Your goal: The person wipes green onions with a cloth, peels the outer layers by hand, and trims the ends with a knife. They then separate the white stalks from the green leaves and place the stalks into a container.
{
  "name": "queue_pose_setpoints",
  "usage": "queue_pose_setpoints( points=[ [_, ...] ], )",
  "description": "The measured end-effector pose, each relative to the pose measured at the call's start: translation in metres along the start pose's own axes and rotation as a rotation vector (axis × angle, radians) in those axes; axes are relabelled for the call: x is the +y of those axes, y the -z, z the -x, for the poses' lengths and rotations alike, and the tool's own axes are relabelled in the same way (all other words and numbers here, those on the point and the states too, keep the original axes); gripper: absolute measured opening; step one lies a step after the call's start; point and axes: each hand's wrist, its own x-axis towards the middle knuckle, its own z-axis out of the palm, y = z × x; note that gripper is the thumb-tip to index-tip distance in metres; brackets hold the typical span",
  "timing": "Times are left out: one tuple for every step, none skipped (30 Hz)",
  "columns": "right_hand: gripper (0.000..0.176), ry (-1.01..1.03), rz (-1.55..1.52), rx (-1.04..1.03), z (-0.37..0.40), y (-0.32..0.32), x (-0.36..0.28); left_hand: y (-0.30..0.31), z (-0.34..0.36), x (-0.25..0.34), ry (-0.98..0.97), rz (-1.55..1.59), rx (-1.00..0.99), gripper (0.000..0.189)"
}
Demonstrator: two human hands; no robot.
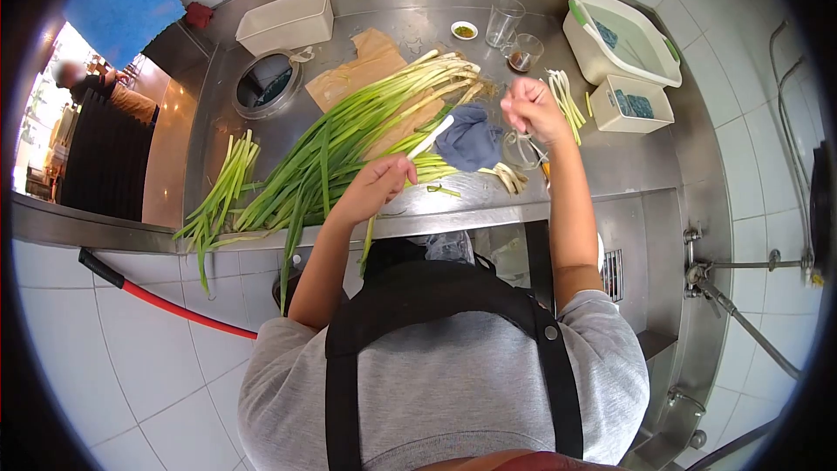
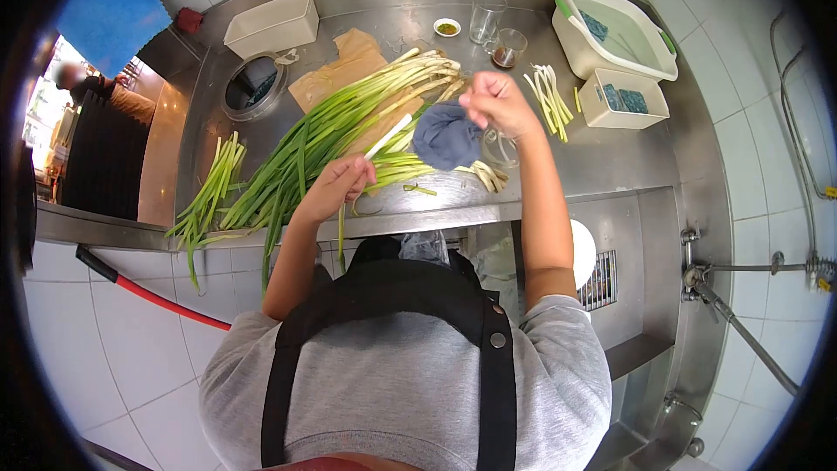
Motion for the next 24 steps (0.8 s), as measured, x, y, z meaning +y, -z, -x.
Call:
queue_pose_setpoints(
  points=[
    [0.025, -0.029, 0.009, -0.001, -0.006, 0.027, 0.018, 0.000, 0.000, 0.001, 0.002, 0.000, 0.003, 0.033],
    [0.025, -0.030, 0.007, -0.002, -0.006, 0.049, 0.043, -0.001, -0.001, 0.002, -0.003, 0.035, 0.009, 0.034],
    [0.020, -0.151, 0.316, 0.016, -0.004, 0.068, 0.068, -0.002, -0.001, 0.002, -0.009, 0.071, 0.013, 0.034],
    [0.031, -0.271, 0.627, 0.034, -0.003, 0.077, 0.078, -0.004, -0.001, 0.001, -0.012, 0.070, 0.012, 0.034],
    [0.079, -0.603, 1.545, -0.027, 0.002, 0.065, 0.076, -0.003, -0.003, -0.001, -0.006, 0.045, 0.020, 0.033],
    [0.079, -0.594, 1.550, -0.025, 0.004, 0.056, 0.079, -0.003, -0.005, -0.002, 0.000, 0.019, 0.030, 0.033],
    [0.078, -0.407, 1.380, 0.039, 0.008, 0.047, 0.082, -0.003, -0.007, -0.003, -0.005, 0.019, 0.035, 0.033],
    [0.077, -0.231, 1.205, 0.097, 0.010, 0.037, 0.086, -0.006, -0.009, -0.005, -0.003, -0.047, 0.066, 0.032],
    [0.066, -0.338, 0.691, 0.102, 0.008, 0.011, 0.077, -0.009, -0.010, -0.008, 0.003, -0.112, 0.094, 0.032],
    [0.055, -0.425, 0.174, 0.107, 0.004, -0.020, 0.060, -0.012, -0.013, -0.012, 0.006, -0.108, 0.094, 0.032],
    [0.042, -0.390, -0.044, 0.007, 0.007, -0.044, 0.054, -0.015, -0.017, -0.015, 0.006, -0.135, 0.068, 0.032],
    [0.029, -0.348, -0.261, -0.092, 0.007, -0.063, 0.049, -0.018, -0.021, -0.018, 0.004, -0.165, 0.041, 0.032],
    [0.017, -0.316, -0.052, -0.111, 0.003, -0.074, 0.047, -0.023, -0.023, -0.023, 0.005, -0.166, 0.036, 0.032],
    [0.017, -0.313, -0.054, -0.108, -0.001, -0.069, 0.046, -0.029, -0.021, -0.029, -0.007, -0.169, 0.075, 0.032],
    [0.015, -0.203, -0.137, 0.028, -0.008, -0.060, 0.045, -0.032, -0.019, -0.036, -0.020, -0.172, 0.114, 0.031],
    [0.014, -0.093, -0.218, 0.162, -0.016, -0.048, 0.044, -0.030, -0.014, -0.044, -0.021, -0.175, 0.113, 0.031],
    [0.016, -0.011, -0.291, 0.307, -0.022, -0.034, 0.040, -0.024, -0.008, -0.054, 0.033, -0.109, 0.134, 0.031],
    [0.018, 0.012, -0.404, 0.404, -0.029, -0.018, 0.041, -0.018, -0.001, -0.064, 0.088, -0.041, 0.154, 0.031],
    [0.023, -0.009, -0.168, 0.539, -0.038, -0.007, 0.053, -0.011, 0.005, -0.073, 0.102, -0.014, 0.168, 0.030],
    [0.028, -0.035, 0.070, 0.671, -0.041, 0.003, 0.073, -0.008, 0.010, -0.072, 0.104, -0.014, 0.165, 0.030],
    [0.035, -0.041, 0.544, 0.588, -0.033, 0.006, 0.088, -0.007, 0.014, -0.070, 0.137, -0.002, 0.198, 0.029],
    [0.043, -0.042, 1.013, 0.477, -0.022, 0.007, 0.106, -0.006, 0.016, -0.066, 0.166, 0.010, 0.232, 0.029],
    [0.057, 0.153, 1.301, 0.376, -0.014, 0.013, 0.134, -0.005, 0.016, -0.060, 0.162, 0.009, 0.234, 0.029],
    [0.057, 0.156, 1.302, 0.370, -0.006, 0.011, 0.143, -0.006, 0.016, -0.053, 0.149, -0.025, 0.273, 0.029]
  ],
)
